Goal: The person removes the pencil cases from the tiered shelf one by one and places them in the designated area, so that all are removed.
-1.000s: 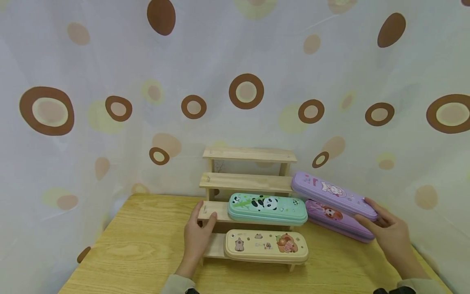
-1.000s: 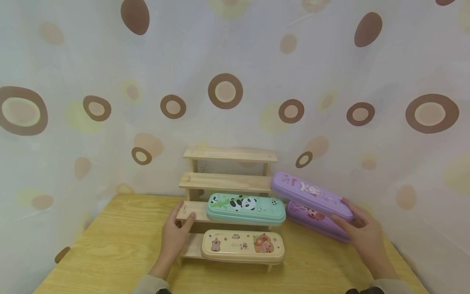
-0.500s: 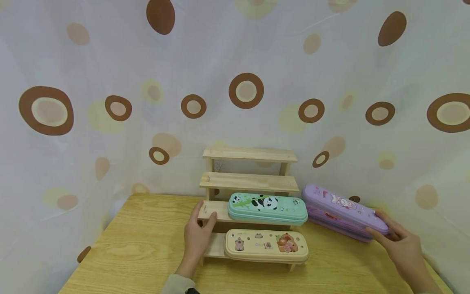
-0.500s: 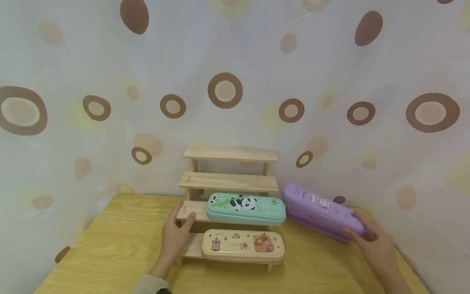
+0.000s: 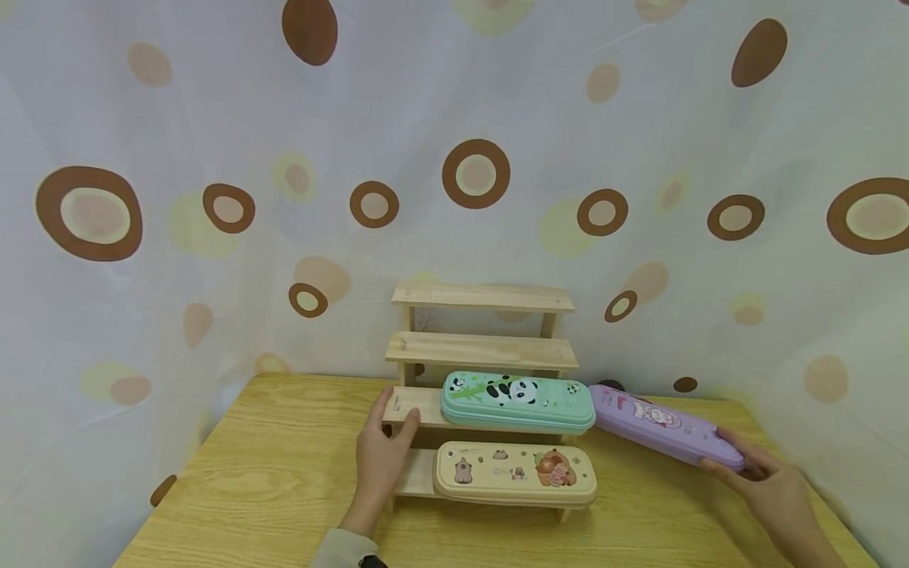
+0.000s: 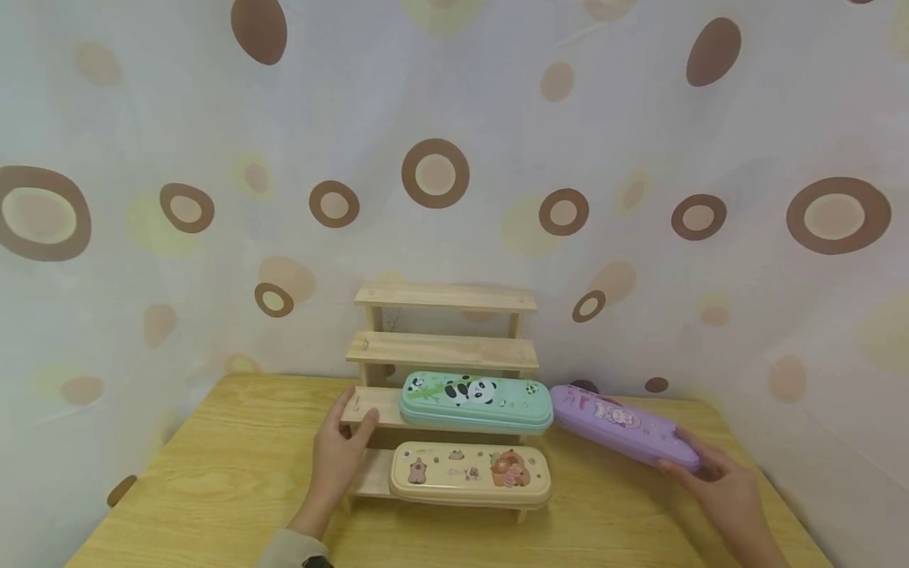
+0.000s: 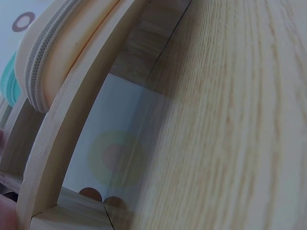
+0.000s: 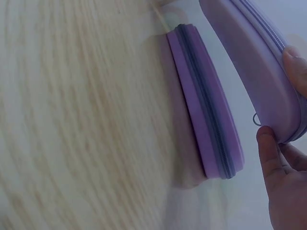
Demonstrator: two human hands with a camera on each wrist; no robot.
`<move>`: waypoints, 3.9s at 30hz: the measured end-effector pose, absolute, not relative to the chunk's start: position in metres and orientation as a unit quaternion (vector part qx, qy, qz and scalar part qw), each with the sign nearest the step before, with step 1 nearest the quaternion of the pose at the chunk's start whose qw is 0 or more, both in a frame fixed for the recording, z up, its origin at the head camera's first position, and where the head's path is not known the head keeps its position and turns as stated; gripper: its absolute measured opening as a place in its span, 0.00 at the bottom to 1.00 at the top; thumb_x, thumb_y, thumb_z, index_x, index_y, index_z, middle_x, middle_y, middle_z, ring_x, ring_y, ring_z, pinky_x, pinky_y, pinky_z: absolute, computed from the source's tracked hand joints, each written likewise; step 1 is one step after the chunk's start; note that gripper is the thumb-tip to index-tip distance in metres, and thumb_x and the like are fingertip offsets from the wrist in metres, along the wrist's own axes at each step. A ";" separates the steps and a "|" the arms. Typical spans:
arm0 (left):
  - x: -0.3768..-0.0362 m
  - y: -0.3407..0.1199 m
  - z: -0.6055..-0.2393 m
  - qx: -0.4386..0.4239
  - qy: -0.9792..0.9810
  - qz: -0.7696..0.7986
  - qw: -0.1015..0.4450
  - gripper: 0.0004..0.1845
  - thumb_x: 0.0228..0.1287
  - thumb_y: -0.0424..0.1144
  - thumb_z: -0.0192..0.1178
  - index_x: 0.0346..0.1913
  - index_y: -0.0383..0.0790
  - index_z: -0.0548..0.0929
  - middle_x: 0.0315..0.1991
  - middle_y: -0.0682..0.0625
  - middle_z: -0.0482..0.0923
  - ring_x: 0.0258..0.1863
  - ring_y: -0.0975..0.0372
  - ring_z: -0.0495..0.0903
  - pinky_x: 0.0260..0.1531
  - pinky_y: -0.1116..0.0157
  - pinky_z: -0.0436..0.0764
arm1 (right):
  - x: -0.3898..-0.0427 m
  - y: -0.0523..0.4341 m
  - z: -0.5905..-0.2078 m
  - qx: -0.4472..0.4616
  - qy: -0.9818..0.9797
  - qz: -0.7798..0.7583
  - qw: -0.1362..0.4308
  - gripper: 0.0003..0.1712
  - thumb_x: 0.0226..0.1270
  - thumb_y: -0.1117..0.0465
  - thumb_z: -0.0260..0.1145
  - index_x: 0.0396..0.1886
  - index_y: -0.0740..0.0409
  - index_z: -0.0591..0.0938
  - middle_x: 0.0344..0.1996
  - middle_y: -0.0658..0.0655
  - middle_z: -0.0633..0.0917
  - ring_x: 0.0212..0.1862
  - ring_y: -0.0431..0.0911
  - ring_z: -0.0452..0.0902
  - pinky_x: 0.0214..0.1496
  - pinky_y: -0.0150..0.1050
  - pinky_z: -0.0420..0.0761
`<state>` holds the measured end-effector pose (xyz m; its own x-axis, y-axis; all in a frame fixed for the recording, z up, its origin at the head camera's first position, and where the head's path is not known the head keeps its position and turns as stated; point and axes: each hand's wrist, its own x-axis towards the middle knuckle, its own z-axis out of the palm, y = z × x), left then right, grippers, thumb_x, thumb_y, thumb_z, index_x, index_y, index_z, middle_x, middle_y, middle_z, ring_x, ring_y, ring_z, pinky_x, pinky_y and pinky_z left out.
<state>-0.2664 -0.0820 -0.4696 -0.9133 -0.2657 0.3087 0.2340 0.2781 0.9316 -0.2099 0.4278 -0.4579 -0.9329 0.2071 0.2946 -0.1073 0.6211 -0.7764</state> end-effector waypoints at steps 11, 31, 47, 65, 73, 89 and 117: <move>-0.267 -0.082 -0.470 0.009 -0.770 -0.603 0.210 0.34 0.56 0.56 0.59 0.66 0.53 0.64 0.62 0.49 0.65 0.59 0.57 0.65 0.54 0.58 0.68 | -0.207 0.439 -0.473 -0.024 -0.907 0.386 0.169 0.34 0.56 0.51 0.68 0.62 0.51 0.70 0.59 0.58 0.68 0.45 0.19 0.62 0.37 0.16 0.71; -0.267 -0.083 -0.470 0.013 -0.772 -0.602 0.203 0.34 0.56 0.58 0.59 0.65 0.54 0.63 0.62 0.52 0.64 0.60 0.61 0.64 0.55 0.61 0.67 | -0.203 0.438 -0.475 -0.067 -0.944 0.308 0.094 0.42 0.53 0.38 0.64 0.64 0.55 0.67 0.56 0.72 0.68 0.39 0.45 0.66 0.25 0.24 0.65; -0.266 -0.083 -0.469 0.006 -0.771 -0.602 0.208 0.35 0.56 0.58 0.59 0.66 0.53 0.63 0.62 0.50 0.64 0.60 0.58 0.64 0.55 0.58 0.68 | -0.207 0.443 -0.475 -0.075 -0.953 0.294 0.004 0.52 0.48 0.31 0.62 0.66 0.60 0.62 0.57 0.78 0.64 0.55 0.70 0.62 0.46 0.60 0.67; -0.266 -0.082 -0.470 -0.001 -0.772 -0.597 0.218 0.34 0.58 0.54 0.59 0.66 0.50 0.64 0.62 0.48 0.65 0.59 0.56 0.65 0.54 0.57 0.69 | -0.205 0.430 -0.462 -0.012 -0.941 0.335 0.049 0.40 0.59 0.42 0.62 0.63 0.63 0.67 0.61 0.73 0.62 0.59 0.70 0.54 0.47 0.66 0.64; -0.265 -0.082 -0.467 0.007 -0.769 -0.604 0.210 0.33 0.57 0.55 0.60 0.65 0.52 0.64 0.62 0.49 0.65 0.59 0.57 0.65 0.54 0.59 0.68 | -0.205 0.410 -0.443 0.001 -0.931 0.354 0.086 0.34 0.62 0.47 0.60 0.63 0.60 0.66 0.61 0.70 0.63 0.59 0.65 0.55 0.47 0.37 0.74; -0.266 -0.083 -0.471 0.008 -0.770 -0.602 0.212 0.34 0.56 0.57 0.59 0.65 0.53 0.64 0.62 0.51 0.65 0.59 0.58 0.65 0.54 0.59 0.68 | -0.217 0.369 -0.436 0.097 -0.881 0.434 0.161 0.26 0.61 0.60 0.64 0.58 0.60 0.71 0.52 0.45 0.72 0.51 0.29 0.67 0.43 0.21 0.72; -0.267 -0.083 -0.470 0.009 -0.772 -0.599 0.211 0.34 0.56 0.58 0.59 0.65 0.54 0.64 0.61 0.51 0.66 0.59 0.59 0.65 0.54 0.60 0.69 | -0.243 0.275 -0.411 0.202 -0.791 0.562 0.131 0.33 0.61 0.68 0.62 0.66 0.56 0.64 0.62 0.59 0.65 0.59 0.46 0.65 0.52 0.32 0.72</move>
